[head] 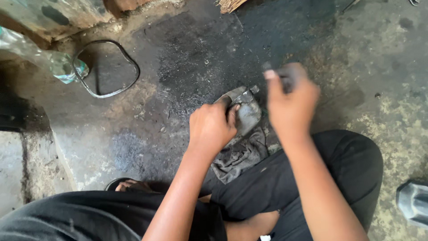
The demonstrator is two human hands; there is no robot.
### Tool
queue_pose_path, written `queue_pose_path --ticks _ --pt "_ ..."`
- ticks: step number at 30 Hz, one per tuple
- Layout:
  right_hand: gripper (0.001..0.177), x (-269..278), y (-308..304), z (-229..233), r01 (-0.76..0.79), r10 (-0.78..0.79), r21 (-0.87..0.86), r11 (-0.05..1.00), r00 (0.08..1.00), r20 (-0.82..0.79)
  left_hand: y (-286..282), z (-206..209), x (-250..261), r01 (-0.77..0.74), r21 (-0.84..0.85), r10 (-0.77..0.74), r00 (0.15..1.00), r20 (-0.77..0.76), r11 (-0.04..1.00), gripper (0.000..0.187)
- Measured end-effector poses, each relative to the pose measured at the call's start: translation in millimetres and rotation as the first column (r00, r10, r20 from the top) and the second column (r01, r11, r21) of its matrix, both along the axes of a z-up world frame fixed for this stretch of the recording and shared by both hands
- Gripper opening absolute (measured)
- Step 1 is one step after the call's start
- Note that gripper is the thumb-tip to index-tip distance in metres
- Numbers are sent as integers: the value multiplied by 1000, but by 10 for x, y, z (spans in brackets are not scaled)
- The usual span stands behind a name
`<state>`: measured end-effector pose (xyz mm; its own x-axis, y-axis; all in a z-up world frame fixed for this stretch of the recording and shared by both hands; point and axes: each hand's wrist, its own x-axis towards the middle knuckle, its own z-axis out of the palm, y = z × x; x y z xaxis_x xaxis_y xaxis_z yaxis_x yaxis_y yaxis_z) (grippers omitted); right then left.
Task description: The person sits on the floor and scrubs a small, dark metal object with a cloth. They rotate the object to clean different sides and then use a small green-handled tool to scrape or pick at specific areas. The person continues to wipe and scrub the object with the cloth throughout the clip.
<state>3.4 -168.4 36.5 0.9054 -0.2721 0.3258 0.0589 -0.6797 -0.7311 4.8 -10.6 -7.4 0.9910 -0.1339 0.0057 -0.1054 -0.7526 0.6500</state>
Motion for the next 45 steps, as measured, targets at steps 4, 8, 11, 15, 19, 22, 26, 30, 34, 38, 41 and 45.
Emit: queue_pose_path --ticks 4,8,11,15,19,22,26,30,34,38,41,45 --pt "14 -293 227 -76 -271 278 -136 953 960 37 -5 21 37 -7 16 7 999 37 1000 28" --pt "17 -179 -104 98 -26 38 -65 998 982 184 26 29 12 -1 -48 3 999 39 999 24" --pt "24 -117 -85 10 17 -8 -126 992 997 72 31 31 -13 8 -26 -8 1000 4 1000 24" --pt "19 -58 -31 -70 -207 158 -367 907 975 -159 2 72 37 3 -11 -3 1000 -24 1000 24" --pt "26 -48 -543 207 77 -16 293 953 978 -207 9 69 13 5 -3 -5 1000 -18 1000 24" --pt "34 111 -538 140 186 -214 146 972 953 213 -10 110 10 -17 -50 16 1000 -18 999 26" --pt "19 -144 59 -244 -114 117 -248 962 993 -5 -42 100 10 -20 7 20 999 -33 1000 27" --pt "17 -20 -514 133 151 -80 434 888 981 -177 -46 73 16 -16 -1 16 1000 10 1000 27" --pt "17 -81 -163 -39 -12 9 -248 969 1000 -13 -49 89 -8 -26 -22 26 999 23 999 26" --pt "15 -178 -253 128 -205 338 473 857 916 -216 -25 109 10 -19 -11 19 999 -40 1000 28" --pt "23 -34 -454 197 101 -103 226 969 995 -4 6 1 -39 -19 24 20 999 -50 1000 26" --pt "11 -149 46 -119 -158 202 -449 880 978 52 -7 20 3 -27 56 26 1000 17 998 26"
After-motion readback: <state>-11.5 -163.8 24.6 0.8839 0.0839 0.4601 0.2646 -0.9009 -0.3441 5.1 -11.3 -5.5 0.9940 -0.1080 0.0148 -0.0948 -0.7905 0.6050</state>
